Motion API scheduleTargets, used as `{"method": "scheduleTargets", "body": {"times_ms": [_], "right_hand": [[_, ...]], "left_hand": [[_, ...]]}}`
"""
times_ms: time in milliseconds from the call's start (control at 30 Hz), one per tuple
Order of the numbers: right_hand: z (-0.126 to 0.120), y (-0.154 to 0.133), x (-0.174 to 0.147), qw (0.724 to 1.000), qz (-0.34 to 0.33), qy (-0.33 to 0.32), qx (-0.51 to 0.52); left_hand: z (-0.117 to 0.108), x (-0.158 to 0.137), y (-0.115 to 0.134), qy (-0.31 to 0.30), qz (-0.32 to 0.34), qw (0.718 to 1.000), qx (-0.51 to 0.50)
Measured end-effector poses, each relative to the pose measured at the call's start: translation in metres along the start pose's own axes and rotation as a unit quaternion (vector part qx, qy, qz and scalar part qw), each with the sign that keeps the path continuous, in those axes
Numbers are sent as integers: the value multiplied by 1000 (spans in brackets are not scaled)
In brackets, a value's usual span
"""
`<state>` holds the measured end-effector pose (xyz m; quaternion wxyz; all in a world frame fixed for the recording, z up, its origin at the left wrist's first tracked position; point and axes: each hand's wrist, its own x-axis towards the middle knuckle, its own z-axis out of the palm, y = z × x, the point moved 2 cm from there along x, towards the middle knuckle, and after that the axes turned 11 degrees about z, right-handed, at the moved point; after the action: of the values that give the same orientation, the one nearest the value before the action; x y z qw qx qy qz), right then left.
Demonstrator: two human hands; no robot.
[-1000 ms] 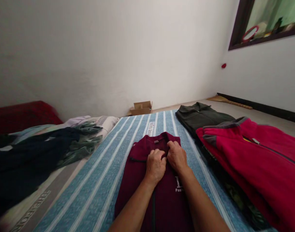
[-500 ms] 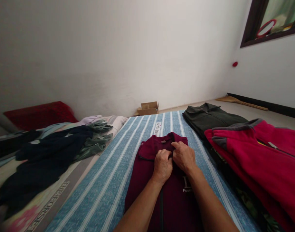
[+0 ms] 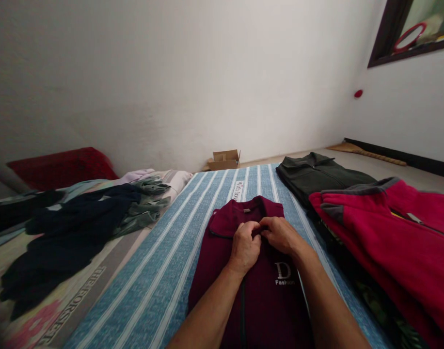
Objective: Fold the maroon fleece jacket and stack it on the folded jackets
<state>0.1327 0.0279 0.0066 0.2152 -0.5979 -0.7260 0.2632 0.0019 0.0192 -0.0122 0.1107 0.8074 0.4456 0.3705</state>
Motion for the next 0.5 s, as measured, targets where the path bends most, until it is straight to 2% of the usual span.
{"method": "scheduleTargets", "body": {"times_ms": [333,400,500], "right_hand": [[4,1,0,1000,12,26,4],[4,-1,0,999,21,30,1],[0,-7,-2,999,32,25,-5]], "left_hand": [[2,-1,0,3,-13,1000,16],[-1,-1,2,24,-1,1000,17],[-15,2,5,91,14,996,-4]]}}
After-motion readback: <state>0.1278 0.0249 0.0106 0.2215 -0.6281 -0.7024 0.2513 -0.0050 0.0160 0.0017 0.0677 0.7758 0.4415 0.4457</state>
